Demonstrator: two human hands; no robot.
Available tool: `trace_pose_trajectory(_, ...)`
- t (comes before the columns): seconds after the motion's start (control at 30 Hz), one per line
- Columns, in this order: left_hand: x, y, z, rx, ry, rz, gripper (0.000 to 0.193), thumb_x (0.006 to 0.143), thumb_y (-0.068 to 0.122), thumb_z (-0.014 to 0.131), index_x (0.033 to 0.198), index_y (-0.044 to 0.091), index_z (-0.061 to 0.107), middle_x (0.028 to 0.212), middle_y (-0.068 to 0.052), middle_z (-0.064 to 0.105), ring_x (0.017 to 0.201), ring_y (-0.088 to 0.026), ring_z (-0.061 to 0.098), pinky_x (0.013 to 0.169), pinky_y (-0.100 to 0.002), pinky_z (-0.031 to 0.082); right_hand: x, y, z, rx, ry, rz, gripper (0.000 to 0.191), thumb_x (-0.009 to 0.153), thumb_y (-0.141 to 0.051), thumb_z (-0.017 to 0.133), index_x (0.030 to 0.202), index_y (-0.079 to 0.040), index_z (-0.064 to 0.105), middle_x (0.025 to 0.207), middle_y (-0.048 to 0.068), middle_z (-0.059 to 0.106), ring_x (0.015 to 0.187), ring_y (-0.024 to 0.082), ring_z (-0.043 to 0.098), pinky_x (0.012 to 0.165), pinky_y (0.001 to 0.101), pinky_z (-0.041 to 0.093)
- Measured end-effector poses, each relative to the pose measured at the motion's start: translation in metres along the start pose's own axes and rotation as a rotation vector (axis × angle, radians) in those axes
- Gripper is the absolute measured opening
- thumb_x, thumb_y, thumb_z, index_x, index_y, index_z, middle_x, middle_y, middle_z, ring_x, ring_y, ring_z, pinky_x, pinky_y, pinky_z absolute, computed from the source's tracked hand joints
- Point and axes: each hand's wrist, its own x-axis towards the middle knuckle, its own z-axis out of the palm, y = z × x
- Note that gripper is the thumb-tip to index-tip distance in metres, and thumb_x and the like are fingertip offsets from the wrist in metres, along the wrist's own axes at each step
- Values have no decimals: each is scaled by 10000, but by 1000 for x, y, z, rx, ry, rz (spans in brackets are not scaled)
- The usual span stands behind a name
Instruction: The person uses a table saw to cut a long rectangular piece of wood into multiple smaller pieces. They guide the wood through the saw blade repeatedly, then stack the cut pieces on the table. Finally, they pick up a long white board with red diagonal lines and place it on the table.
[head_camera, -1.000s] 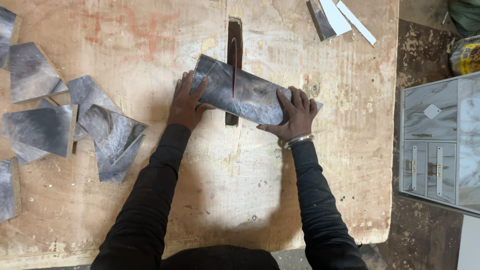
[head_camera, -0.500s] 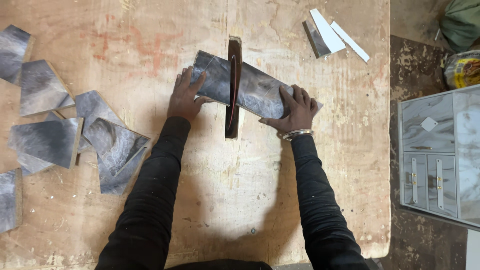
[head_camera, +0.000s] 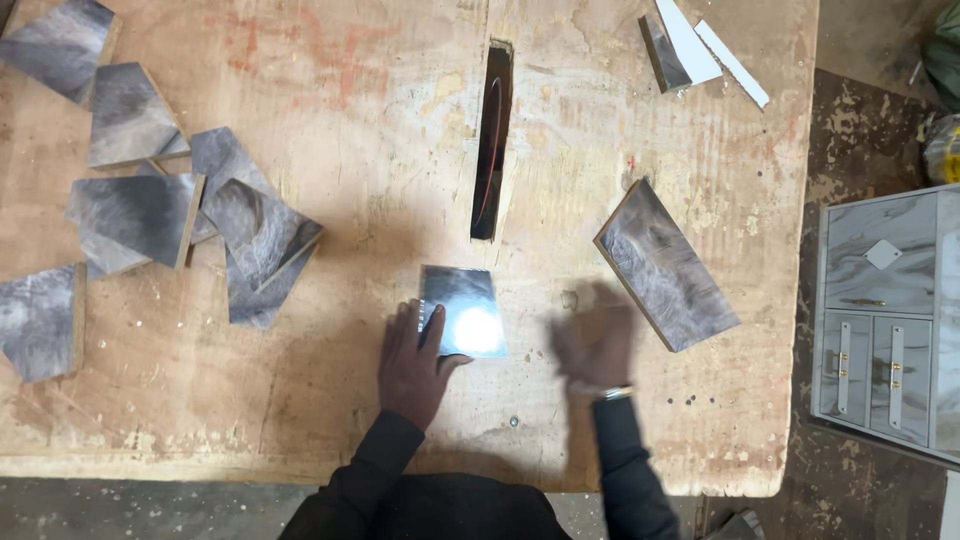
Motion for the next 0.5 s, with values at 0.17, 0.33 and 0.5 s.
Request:
trace_pose_trajectory(0.17,11,12,8,25,-39,124,886,828,541,726,1453,-36,481,1442,-303,470,1394,-437,454,1227,-534,282,-35,-67,33,142,-62,-281,1014,661,-520,887,1443,-8,494,1429,211,580,1299,392,533,1088,512,396)
trace_pose_trajectory(0.33,43,-7,3,-51,-101,166,683,861,389,775,1426,76,553,1476,-194,519,1398,-362,491,1199,-500,329,3,-54,30,40,-160,-114,974,666,-471,896,1466,-63,520,1424,167,603,1315,357,540,1130,491,388)
trace_pose_trajectory(0.5,87,-30,-3,-239,-10,276,659,751,282,859,1356,188,613,1544,-170,500,1446,-326,443,1169,-452,364,29,-41,21,190,-97,-364,944,720,-361,892,1509,-43,481,1457,230,553,1309,420,534,1103,517,410)
